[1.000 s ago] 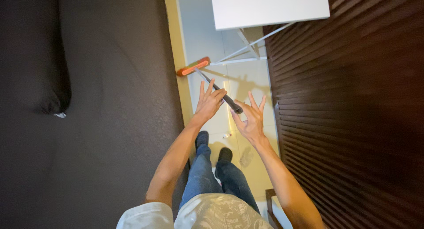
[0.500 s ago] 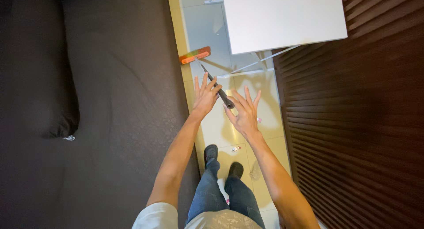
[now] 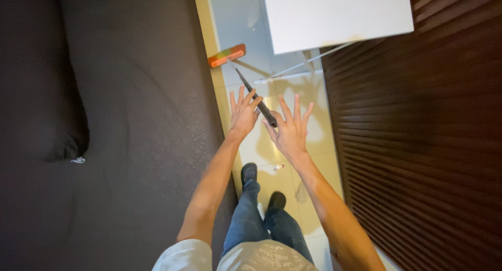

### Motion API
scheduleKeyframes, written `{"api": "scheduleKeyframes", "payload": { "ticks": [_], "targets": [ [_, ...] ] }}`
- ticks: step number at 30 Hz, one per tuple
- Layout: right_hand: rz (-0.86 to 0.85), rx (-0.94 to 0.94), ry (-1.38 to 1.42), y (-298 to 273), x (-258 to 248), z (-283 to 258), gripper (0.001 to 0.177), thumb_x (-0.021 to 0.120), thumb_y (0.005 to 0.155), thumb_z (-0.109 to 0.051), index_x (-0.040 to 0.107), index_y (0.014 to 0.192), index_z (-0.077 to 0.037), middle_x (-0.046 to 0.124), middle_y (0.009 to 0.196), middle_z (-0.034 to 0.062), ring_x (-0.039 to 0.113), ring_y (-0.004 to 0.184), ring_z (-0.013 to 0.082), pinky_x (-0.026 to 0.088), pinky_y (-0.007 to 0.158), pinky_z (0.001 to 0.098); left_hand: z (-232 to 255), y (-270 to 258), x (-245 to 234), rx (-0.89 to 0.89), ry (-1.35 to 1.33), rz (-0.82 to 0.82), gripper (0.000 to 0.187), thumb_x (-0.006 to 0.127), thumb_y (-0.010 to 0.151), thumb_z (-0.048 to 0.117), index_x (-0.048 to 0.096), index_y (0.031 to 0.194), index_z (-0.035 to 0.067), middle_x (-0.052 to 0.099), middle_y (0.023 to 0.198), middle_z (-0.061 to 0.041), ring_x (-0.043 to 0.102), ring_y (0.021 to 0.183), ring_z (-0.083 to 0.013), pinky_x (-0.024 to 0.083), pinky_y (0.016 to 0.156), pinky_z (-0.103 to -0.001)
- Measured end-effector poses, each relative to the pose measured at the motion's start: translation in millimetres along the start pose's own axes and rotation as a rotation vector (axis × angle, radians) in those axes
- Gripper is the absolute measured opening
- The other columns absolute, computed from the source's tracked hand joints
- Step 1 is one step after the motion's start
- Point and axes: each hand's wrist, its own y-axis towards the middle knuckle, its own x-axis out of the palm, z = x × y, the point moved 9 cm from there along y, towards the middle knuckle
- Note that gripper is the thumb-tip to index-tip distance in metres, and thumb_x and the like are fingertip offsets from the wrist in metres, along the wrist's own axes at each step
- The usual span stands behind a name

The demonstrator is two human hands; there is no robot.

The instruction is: The person attaches a black cap to the end of a broom handle by hand, pressing it firmly into place.

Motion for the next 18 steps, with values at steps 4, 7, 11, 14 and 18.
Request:
{"api": "scheduleKeyframes", "payload": {
  "ticks": [4,7,11,14,18],
  "targets": [
    [-0.006,-0.025,0.012,-22,0,0,0.035,0.080,0.091,-0.034,0.074,0.112,-0.007,0.053,0.151,0.0152,0.029,0.151,0.0484,0.010,0.118,0.0791,1,-17,16,-0.068,-0.024,-0.028,0.050,0.077,0.081,0.007,0.070,0.129,0.018,0.049,0.154,-0.012,0.024,0.153,-0.0409,0.006,0.125,-0.062],
    [-0.018,-0.017,0.039,-42,-6,1,0.035,0.079,0.091,-0.033,0.074,0.113,-0.006,0.052,0.152,0.0152,0.028,0.151,0.0482,0.010,0.118,0.0782,8,-35,24,-0.083,-0.027,-0.036,0.050,0.078,0.081,0.008,0.070,0.129,0.019,0.049,0.154,-0.012,0.024,0.153,-0.0407,0.006,0.125,-0.062],
    [-0.004,-0.012,0.066,-71,-25,5,0.034,0.078,0.092,-0.033,0.074,0.112,-0.006,0.052,0.152,0.0162,0.027,0.151,0.0480,0.009,0.119,0.0767,32,-59,30,-0.071,-0.024,-0.046,0.050,0.078,0.081,0.009,0.070,0.129,0.018,0.051,0.152,-0.012,0.024,0.152,-0.0405,0.006,0.125,-0.062],
    [-0.011,0.018,0.086,-98,-42,11,0.031,0.077,0.092,-0.031,0.074,0.110,-0.006,0.051,0.152,0.0167,0.026,0.152,0.0484,0.008,0.119,0.0756,59,-81,35,-0.045,-0.016,-0.042,0.048,0.078,0.082,0.010,0.070,0.129,0.018,0.052,0.150,-0.011,0.024,0.153,-0.0403,0.005,0.125,-0.062],
    [0.019,0.028,0.115,-141,-72,21,0.032,0.077,0.092,-0.029,0.072,0.111,-0.003,0.050,0.155,0.0183,0.026,0.153,0.0475,0.007,0.121,0.0745,97,-116,50,-0.023,-0.006,-0.046,0.046,0.079,0.081,0.013,0.071,0.126,0.018,0.052,0.150,-0.011,0.024,0.152,-0.0396,0.006,0.125,-0.062]
  ]
}}
